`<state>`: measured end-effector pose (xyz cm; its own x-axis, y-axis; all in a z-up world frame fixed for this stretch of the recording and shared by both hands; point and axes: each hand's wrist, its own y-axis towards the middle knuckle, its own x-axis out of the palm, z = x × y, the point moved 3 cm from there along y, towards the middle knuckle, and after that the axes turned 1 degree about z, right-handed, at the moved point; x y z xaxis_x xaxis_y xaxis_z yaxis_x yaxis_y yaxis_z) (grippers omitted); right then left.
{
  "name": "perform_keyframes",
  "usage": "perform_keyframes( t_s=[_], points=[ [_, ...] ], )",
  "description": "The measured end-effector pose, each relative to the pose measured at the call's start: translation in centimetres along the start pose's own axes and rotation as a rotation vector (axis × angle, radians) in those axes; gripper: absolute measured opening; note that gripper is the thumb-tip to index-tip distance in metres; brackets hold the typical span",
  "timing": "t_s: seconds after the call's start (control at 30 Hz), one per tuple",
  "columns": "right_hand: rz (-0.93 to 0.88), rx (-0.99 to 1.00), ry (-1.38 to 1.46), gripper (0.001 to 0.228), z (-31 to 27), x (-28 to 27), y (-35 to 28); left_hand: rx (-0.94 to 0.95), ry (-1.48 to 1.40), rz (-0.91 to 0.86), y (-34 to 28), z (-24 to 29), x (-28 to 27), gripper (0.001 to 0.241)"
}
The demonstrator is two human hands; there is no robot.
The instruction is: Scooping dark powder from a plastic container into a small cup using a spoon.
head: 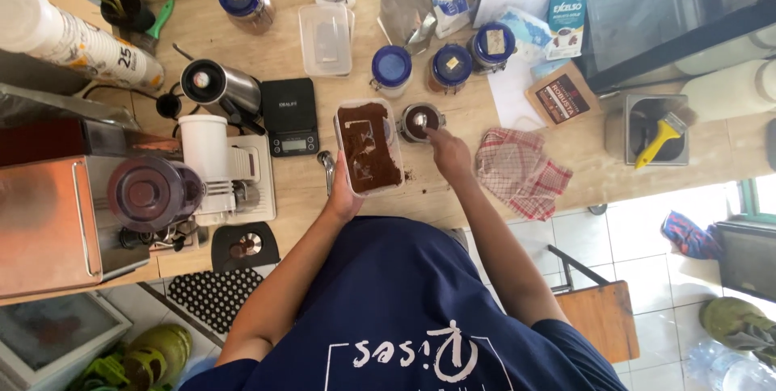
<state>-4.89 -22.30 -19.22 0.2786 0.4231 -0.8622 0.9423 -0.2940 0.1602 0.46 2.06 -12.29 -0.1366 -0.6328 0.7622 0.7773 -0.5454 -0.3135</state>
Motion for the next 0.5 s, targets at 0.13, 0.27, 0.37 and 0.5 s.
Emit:
perform_keyframes(
  t_s=[0.13, 0.27, 0.37, 0.5],
  points=[
    [0.059, -0.070, 0.056, 0.025, -1.4, -1.0, -1.3, -0.004, -0.024, 0.014, -0.1, 0.3, 0.7, 0.064],
    [0.065, -0.062, 0.129, 0.028, -1.4, -0.9, -2.6, -0.033, -0.013, 0.006, -0.1, -0.3, 0.5, 0.064],
    [0.089, -0.037, 0.176, 0.033, -2.1, -1.7, -3.2, -0.051, -0.013, 0.000, 0.1, -0.9, 0.2, 0.066],
    [0.100, 0.011, 0.241, 0.036, -2.9, -2.9, -3.4, -0.050, -0.010, 0.001, 0.2, -0.9, 0.4, 0.066]
  ],
)
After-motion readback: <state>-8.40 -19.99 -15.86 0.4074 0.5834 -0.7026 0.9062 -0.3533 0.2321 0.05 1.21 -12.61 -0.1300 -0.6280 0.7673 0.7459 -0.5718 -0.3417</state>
